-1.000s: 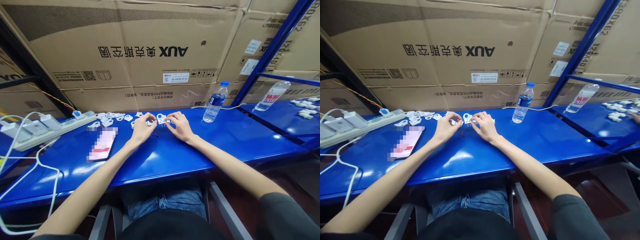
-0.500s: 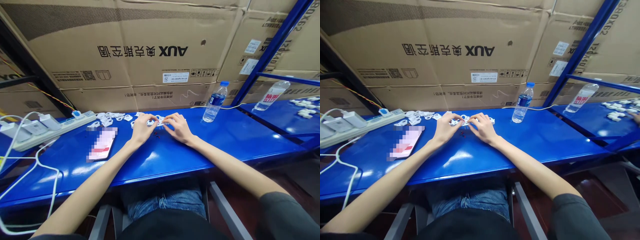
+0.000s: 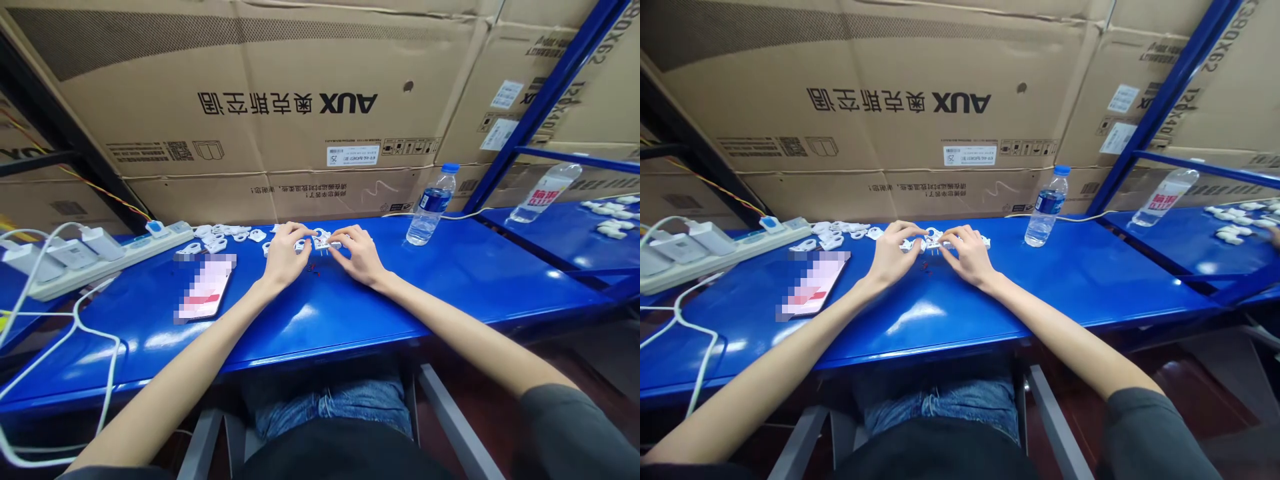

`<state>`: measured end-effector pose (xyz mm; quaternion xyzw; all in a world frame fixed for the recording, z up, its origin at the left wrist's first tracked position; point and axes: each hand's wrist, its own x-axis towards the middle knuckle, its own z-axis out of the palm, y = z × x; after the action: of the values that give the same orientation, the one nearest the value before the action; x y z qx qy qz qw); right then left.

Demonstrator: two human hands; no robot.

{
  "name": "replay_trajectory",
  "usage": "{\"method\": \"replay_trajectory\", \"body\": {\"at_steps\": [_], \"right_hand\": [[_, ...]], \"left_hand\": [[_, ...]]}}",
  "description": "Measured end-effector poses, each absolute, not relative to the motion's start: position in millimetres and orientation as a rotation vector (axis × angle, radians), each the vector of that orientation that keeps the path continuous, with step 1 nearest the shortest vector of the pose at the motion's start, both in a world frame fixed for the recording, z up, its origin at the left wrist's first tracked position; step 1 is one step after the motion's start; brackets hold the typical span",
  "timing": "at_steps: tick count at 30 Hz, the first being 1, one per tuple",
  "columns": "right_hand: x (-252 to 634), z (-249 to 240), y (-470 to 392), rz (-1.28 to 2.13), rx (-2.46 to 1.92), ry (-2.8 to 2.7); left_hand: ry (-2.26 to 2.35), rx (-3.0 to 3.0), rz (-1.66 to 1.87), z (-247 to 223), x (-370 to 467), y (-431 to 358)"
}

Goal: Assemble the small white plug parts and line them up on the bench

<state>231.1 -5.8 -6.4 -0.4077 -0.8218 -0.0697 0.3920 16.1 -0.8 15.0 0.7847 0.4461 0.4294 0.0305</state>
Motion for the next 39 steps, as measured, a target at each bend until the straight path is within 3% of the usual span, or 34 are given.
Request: {"method": "replay_trajectory", "body": {"at_steps": [5,11,39], "right_hand": [[233.9,-7.0,-0.1,-0.099,-1.090,-2.035],[232.9,-15.7,10.4,-0.064,-1.169,-1.996],[212.6,-20.9,27.3,0.019,-1.386,-2.102]], "left_hand": [[1.730,2.452,1.089,6.6,7.0,3.6],[1.837,2.575,0.810,-7.0,0.7,11.0],[1.898,2.513,0.795,-1.9,-0.3,7.0]]}}
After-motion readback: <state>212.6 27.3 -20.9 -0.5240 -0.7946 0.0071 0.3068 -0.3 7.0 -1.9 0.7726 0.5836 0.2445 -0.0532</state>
